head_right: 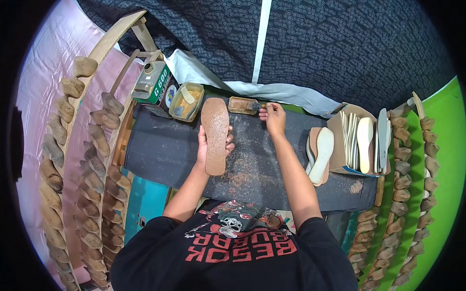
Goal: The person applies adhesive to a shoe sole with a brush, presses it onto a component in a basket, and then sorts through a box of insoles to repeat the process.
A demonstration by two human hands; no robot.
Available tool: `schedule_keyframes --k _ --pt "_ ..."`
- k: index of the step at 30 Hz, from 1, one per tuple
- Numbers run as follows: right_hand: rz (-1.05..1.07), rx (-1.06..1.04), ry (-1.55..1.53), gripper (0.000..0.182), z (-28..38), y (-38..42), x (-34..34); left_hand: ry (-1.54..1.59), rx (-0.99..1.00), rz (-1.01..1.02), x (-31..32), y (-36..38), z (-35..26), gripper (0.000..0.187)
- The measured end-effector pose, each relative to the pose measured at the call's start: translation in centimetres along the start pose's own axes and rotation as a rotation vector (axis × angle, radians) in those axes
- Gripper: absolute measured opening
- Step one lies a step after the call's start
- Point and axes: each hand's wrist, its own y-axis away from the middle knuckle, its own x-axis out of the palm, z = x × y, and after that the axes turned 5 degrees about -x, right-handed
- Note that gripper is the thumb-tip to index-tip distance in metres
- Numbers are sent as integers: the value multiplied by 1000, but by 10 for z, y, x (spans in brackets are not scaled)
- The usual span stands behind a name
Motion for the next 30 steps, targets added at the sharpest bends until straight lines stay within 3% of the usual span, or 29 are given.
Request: schedule_keyframes --k 5,9,15,17,19,21,25,30 --pt "55 75 71 24 -29 -23 9 -11 14 -19 -2 8 3 72" --pt "10 325 -148 32 -31 -20 -9 -77 -22 -23 2 9 2 72" --pt "-115 355 -124 32 -16 53 -35 -166 -43 -68 -4 -1 8 80" --pt "110 365 -69 37 -21 97 -40 -198 -85 -68 -12 -6 11 80" --pt "419 570 -252 46 -2 146 -33 -230 -136 -69 -17 -10 16 80" --pt "511 651 -453 59 4 184 -22 -264 -214 -9 -13 -18 21 80" --pt "390 568 -573 67 4 214 -15 -145 -199 73 0 -38 40 66" --pt "250 479 -508 72 11 212 -37 -185 -181 75 9 -47 57 70"
